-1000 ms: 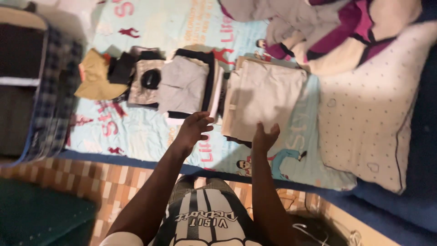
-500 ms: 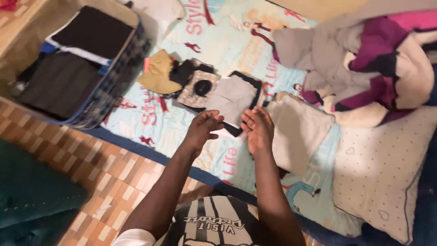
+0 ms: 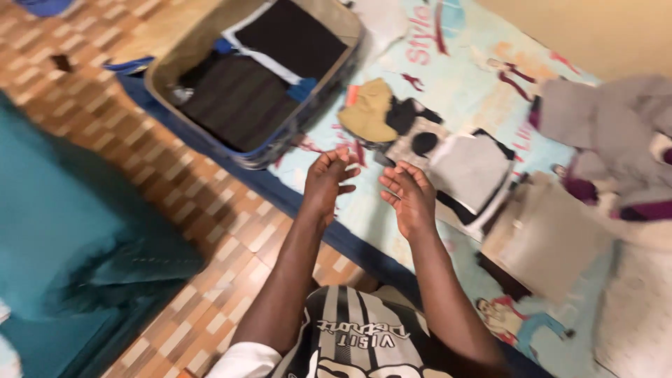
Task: The person is folding clothes and packing them into a suitcase on a bed.
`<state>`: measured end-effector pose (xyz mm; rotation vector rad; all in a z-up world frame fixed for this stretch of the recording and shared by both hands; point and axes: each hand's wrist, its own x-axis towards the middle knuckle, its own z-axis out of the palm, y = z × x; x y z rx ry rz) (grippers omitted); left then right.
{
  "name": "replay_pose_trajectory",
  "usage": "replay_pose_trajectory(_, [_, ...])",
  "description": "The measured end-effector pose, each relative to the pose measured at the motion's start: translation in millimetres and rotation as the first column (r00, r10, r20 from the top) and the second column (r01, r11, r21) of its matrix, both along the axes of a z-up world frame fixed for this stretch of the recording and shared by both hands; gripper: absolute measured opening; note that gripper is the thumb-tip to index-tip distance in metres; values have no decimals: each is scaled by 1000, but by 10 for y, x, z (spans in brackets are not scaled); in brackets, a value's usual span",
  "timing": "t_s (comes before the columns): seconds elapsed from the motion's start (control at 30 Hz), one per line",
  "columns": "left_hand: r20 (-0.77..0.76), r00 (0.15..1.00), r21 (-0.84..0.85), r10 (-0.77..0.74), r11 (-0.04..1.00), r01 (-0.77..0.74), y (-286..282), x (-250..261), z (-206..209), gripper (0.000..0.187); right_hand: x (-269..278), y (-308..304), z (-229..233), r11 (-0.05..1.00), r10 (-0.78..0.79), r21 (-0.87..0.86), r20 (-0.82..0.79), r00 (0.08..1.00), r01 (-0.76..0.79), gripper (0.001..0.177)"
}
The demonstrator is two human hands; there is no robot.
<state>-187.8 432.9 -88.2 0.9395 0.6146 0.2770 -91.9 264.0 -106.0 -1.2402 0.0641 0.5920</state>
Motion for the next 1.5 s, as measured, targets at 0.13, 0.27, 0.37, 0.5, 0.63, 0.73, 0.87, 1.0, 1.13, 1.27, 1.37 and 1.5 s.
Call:
replay_pose_trajectory(0.13, [-25, 994, -39, 105, 994, -106, 436, -411, -178, 31, -203, 533, -78, 993, 117, -26, 16, 993, -116, 44])
replay_pose_trajectory(0.27, [-44, 977, -78, 207, 975, -210, 746, -659, -283, 31, -294, 961, -173, 973, 229, -35, -20, 973, -229, 39])
replay_pose_trajectory(0.37, [-79, 964, -84, 254, 962, -260, 939, -776, -366, 31, -343, 1235, -254, 957, 285, -43, -60, 957, -287, 38])
replay_pose_trajectory(0.5, [-125, 950, -53, 286, 954, -294, 1266, -721, -441, 29, -186, 1662, -395, 938, 342, -23, -95, 935, -346, 37])
replay_pose_trajectory(0.63, [-143, 948, -18, 284, 957, -290, 1672, -448, -375, 27, 138, 2110, -280, 938, 345, 44, -82, 935, -343, 38])
replay_pose_trajectory(0.73, [-132, 951, -19, 281, 958, -286, 1943, -180, -310, 26, 447, 2353, -162, 942, 330, 86, -85, 940, -323, 41])
replay_pose_trajectory(0.87, [-70, 951, -35, 301, 952, -304, 2216, 104, -263, 25, 748, 2570, -118, 934, 345, 118, -54, 937, -337, 43])
replay_pose_trajectory(1.0, [-67, 958, -66, 279, 957, -283, 2372, 317, -334, 24, 931, 2721, -217, 947, 316, 92, -90, 944, -308, 41])
replay_pose_trajectory(1.13, [-91, 967, -109, 236, 963, -246, 2570, 555, -523, 25, 1089, 2828, -301, 954, 298, 47, -91, 950, -295, 39])
replay_pose_trajectory(1.27, [-117, 977, -148, 181, 969, -197, 2860, 861, -617, 27, 1282, 2988, -411, 971, 237, -4, -110, 965, -239, 36])
replay_pose_trajectory(1.37, [-123, 985, -156, 120, 978, -139, 3148, 1111, -797, 28, 1428, 3166, -494, 984, 165, -49, -118, 979, -172, 36])
replay_pose_trajectory(1.5, [-119, 992, -166, 39, 984, -59, 3706, 1402, -1003, 30, 1554, 3550, -507, 992, 50, -109, -124, 991, -64, 39])
